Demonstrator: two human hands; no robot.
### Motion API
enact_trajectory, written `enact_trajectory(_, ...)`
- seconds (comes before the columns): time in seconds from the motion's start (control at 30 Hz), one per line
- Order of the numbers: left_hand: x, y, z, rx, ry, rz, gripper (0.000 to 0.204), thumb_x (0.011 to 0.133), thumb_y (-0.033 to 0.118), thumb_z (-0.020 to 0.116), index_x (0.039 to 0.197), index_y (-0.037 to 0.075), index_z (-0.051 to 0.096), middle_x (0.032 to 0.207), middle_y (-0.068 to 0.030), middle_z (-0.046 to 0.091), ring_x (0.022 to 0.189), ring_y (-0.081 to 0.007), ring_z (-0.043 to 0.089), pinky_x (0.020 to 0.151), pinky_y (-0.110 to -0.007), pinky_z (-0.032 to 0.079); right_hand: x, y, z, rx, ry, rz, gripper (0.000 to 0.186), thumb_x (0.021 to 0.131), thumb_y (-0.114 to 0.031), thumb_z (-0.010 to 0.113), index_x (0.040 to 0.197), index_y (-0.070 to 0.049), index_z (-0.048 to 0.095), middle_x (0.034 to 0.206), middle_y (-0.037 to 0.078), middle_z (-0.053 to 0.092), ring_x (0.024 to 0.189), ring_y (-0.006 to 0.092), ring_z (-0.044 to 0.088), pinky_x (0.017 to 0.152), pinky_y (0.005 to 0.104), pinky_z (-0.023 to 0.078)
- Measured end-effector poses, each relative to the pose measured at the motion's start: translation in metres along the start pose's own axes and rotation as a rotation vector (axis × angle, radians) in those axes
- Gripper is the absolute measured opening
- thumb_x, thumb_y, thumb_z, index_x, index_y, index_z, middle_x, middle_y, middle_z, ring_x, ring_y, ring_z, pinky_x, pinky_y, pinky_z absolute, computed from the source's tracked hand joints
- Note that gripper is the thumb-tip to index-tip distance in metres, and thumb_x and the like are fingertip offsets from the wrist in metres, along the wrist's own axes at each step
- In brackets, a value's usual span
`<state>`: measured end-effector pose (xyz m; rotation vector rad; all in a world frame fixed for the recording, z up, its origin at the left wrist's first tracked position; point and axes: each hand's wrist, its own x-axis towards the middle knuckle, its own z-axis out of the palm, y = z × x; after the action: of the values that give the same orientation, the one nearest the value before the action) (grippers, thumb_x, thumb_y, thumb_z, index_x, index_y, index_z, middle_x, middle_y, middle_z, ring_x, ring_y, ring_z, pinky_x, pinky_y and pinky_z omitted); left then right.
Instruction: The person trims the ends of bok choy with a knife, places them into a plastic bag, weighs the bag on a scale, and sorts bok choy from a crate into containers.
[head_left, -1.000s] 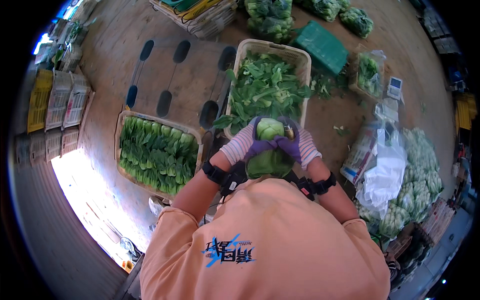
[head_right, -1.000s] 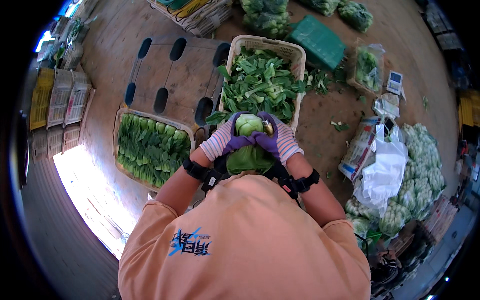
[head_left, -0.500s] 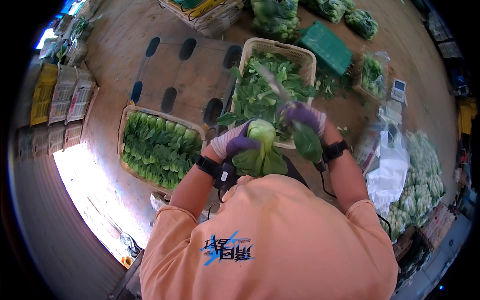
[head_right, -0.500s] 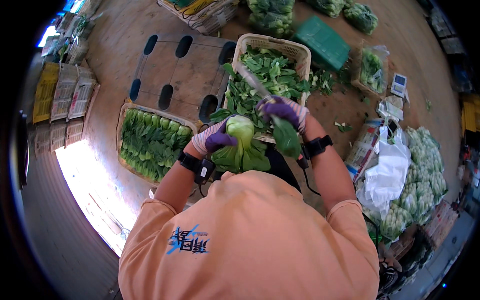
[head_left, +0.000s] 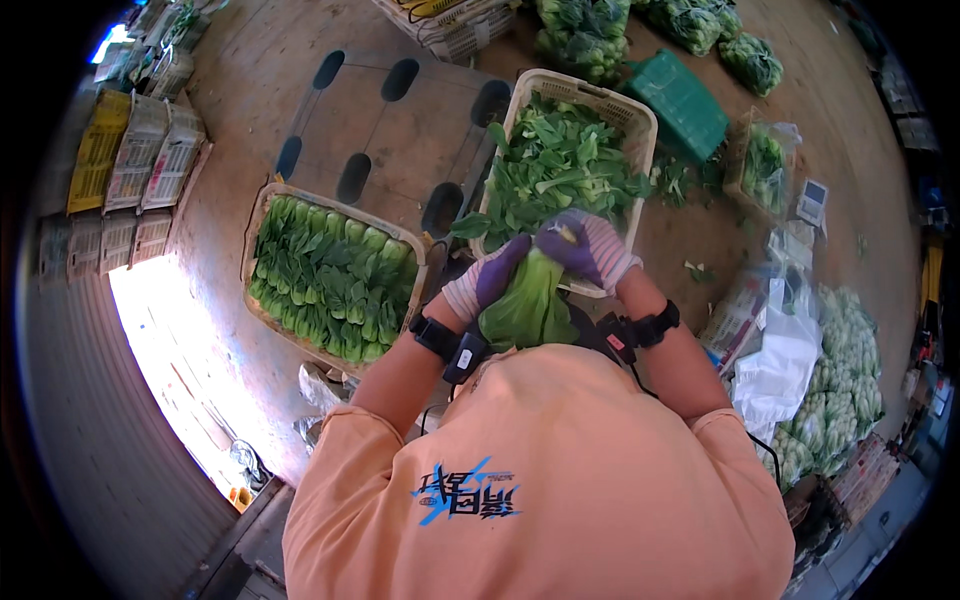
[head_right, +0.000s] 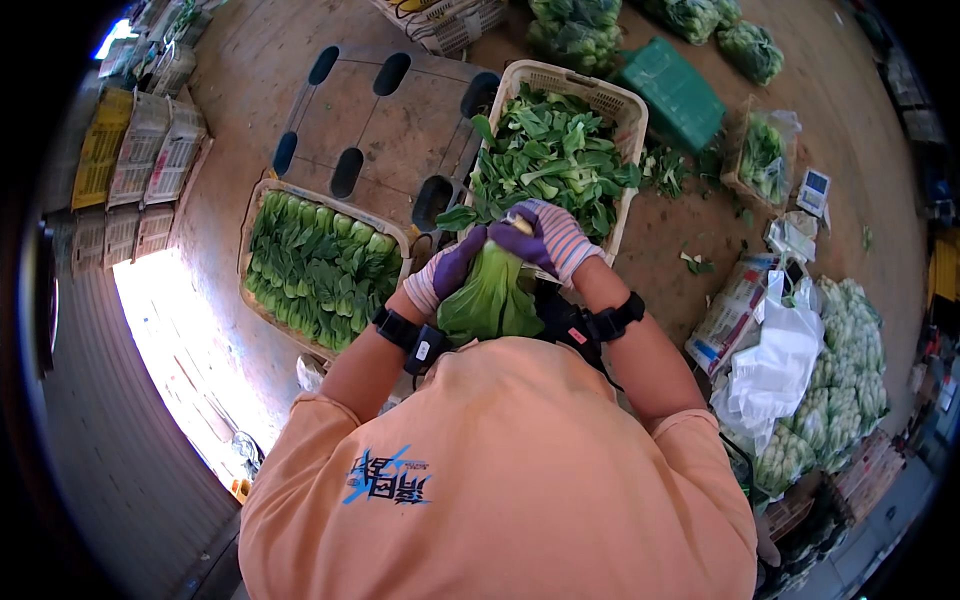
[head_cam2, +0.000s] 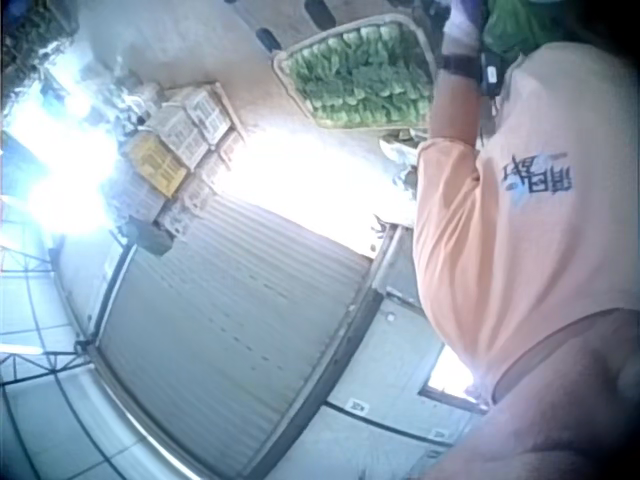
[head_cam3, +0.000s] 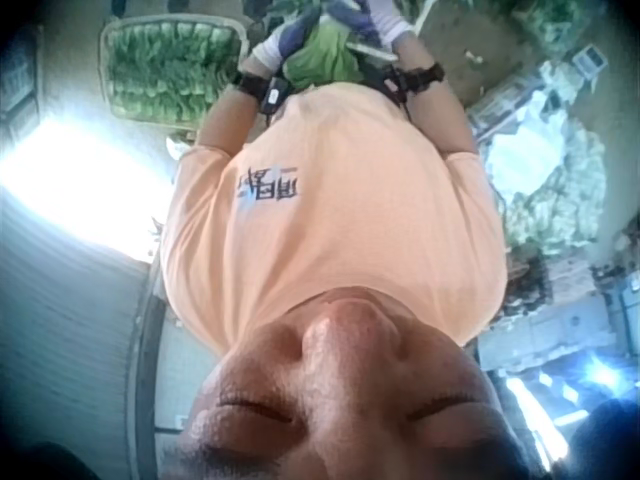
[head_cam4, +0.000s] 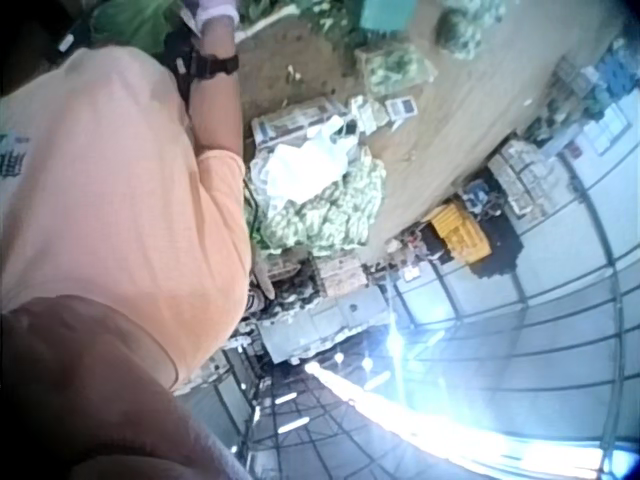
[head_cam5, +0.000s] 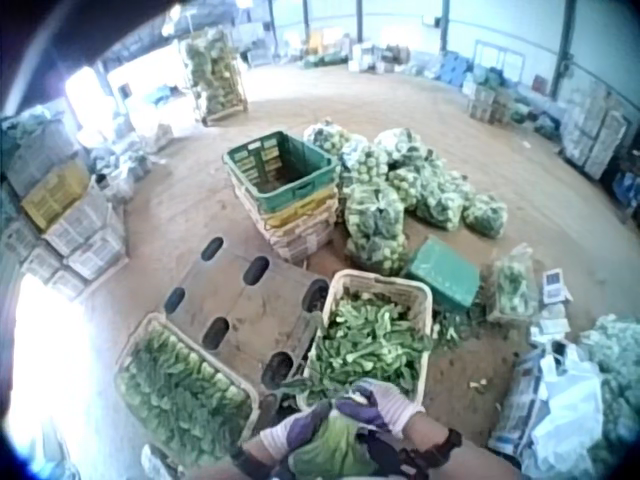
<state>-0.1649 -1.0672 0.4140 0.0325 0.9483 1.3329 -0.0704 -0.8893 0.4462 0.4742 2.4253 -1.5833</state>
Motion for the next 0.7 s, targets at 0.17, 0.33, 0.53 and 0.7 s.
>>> enact_trajectory(0.17, -0.009, 0.002, 0.011, -0.052, -0.109, 0.095, 0.048, 0.097, 0.040, 0.039, 0.126, 0.003, 0.048, 0.118, -0.0055, 0.056, 0.105, -0.0136, 0.052, 0.093, -0.028, 0.041, 0.010, 0.038, 0.011, 0.310, 0.158, 0.339, 0.034, 0.080, -0.034, 0.067, 0.101, -0.007, 0.063, 0.084, 0.008, 0.064, 0.073, 0.0153, 0.057, 0.069, 0.0304, 0.047)
enact_trajectory(0.33, 0.004, 0.008, 0.009, 0.242, 0.058, 0.381, 0.054, 0.095, 0.043, 0.043, 0.132, 0.004, 0.041, 0.126, -0.0083, 0.048, 0.117, -0.0156, 0.045, 0.101, -0.029, 0.034, 0.000, 0.101, 0.021, 0.927, 0.426, 0.302, 0.047, 0.077, -0.025, 0.072, 0.118, -0.008, 0.055, 0.094, 0.005, 0.061, 0.081, 0.0154, 0.058, 0.073, 0.0310, 0.048)
enact_trajectory(0.53, 0.002, 0.005, 0.032, 0.364, 0.251, 0.415, 0.051, 0.096, 0.028, 0.043, 0.138, 0.001, 0.032, 0.132, -0.0110, 0.044, 0.122, -0.0178, 0.040, 0.103, -0.029, 0.030, -0.025, 0.030, 0.030, 0.863, 0.213, 0.104, 0.041, 0.084, -0.018, 0.067, 0.121, -0.008, 0.051, 0.101, 0.004, 0.060, 0.086, 0.0128, 0.058, 0.076, 0.0250, 0.049)
enact_trajectory(0.7, -0.003, 0.006, 0.017, 0.917, 0.058, 0.236, 0.045, 0.089, 0.018, 0.056, 0.130, 0.005, 0.046, 0.128, -0.0143, 0.048, 0.120, -0.0183, 0.043, 0.098, -0.030, 0.037, -0.060, 0.084, 0.010, 1.403, 0.143, 0.069, 0.044, 0.093, -0.034, 0.051, 0.124, -0.004, 0.049, 0.115, 0.012, 0.058, 0.102, 0.0230, 0.059, 0.089, 0.0353, 0.048)
